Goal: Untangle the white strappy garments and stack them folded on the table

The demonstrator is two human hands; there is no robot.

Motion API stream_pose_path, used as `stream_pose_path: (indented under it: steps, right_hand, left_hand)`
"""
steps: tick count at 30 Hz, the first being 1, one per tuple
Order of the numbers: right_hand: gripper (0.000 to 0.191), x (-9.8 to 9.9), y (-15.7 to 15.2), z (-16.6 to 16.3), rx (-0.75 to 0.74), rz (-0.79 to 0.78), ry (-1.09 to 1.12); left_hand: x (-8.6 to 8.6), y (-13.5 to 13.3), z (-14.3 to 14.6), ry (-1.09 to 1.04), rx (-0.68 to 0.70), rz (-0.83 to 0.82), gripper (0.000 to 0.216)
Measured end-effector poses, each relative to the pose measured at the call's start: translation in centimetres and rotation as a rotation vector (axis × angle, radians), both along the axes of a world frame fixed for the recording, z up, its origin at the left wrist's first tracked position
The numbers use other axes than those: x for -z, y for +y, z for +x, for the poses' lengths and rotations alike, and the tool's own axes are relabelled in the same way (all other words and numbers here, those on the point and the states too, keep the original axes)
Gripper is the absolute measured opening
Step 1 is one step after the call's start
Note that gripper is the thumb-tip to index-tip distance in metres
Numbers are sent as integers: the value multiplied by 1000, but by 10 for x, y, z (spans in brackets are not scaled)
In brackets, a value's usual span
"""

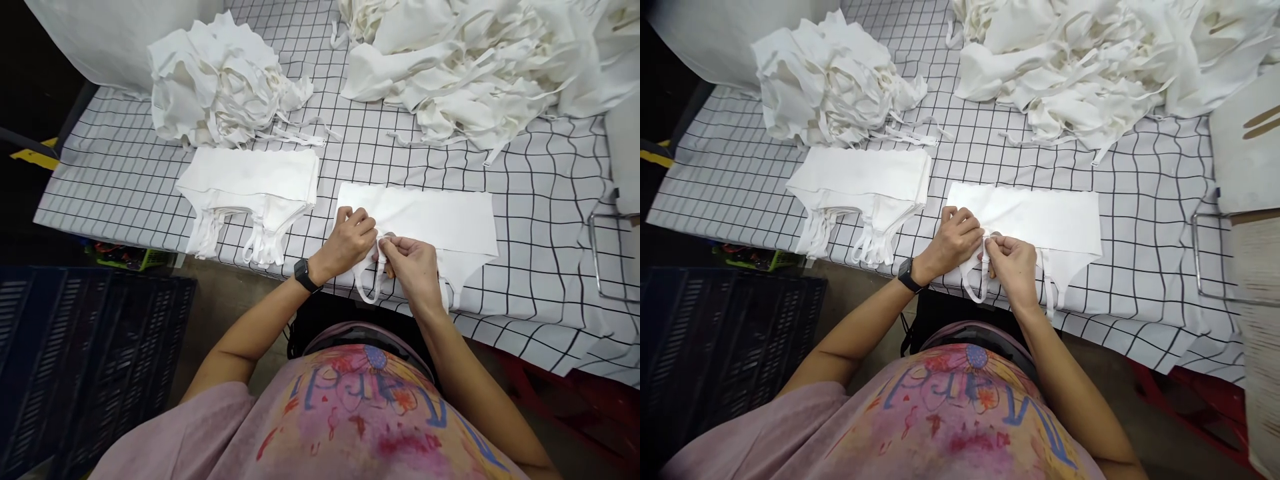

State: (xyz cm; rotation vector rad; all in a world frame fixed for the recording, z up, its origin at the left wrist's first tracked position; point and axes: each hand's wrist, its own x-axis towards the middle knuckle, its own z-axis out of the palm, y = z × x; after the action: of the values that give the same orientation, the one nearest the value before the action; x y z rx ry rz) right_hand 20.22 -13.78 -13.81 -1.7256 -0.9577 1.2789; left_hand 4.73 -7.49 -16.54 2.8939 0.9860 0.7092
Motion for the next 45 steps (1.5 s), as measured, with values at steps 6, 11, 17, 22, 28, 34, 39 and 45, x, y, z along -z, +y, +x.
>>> stream_pose_path:
  steps: [6, 11, 17, 22, 28, 34, 39, 45]
  right_hand:
    - [35, -4, -11, 28, -76, 117, -291]
    - [27, 8, -15, 64, -115, 466, -794]
    - [27, 24, -21, 85, -160, 496, -893]
    - [30, 23, -24, 63, -259, 585, -840]
    - [56, 31, -36, 33, -576, 581, -891]
    - [48, 23, -36, 51, -529, 674, -718]
    - [48, 17, -22, 94, -414, 572, -903]
    - [54, 20, -22, 144, -262, 332, -969]
  left_hand:
    - [-5, -4, -4, 33, -17, -60, 23]
    - [-5, -12, -10, 10, -20, -96, 28]
    - [-5, -20, -20, -14, 28, -81, 26]
    - [-11, -35, -20, -44, -24, -143, 16]
    - [-14, -53, -20, -16, -40, -210, 8]
    - [-14, -41, -25, -120, -136, -198, 12]
    - [-10, -11, -22, 11, -191, -175, 42]
    - [4, -4, -25, 55, -311, -205, 40]
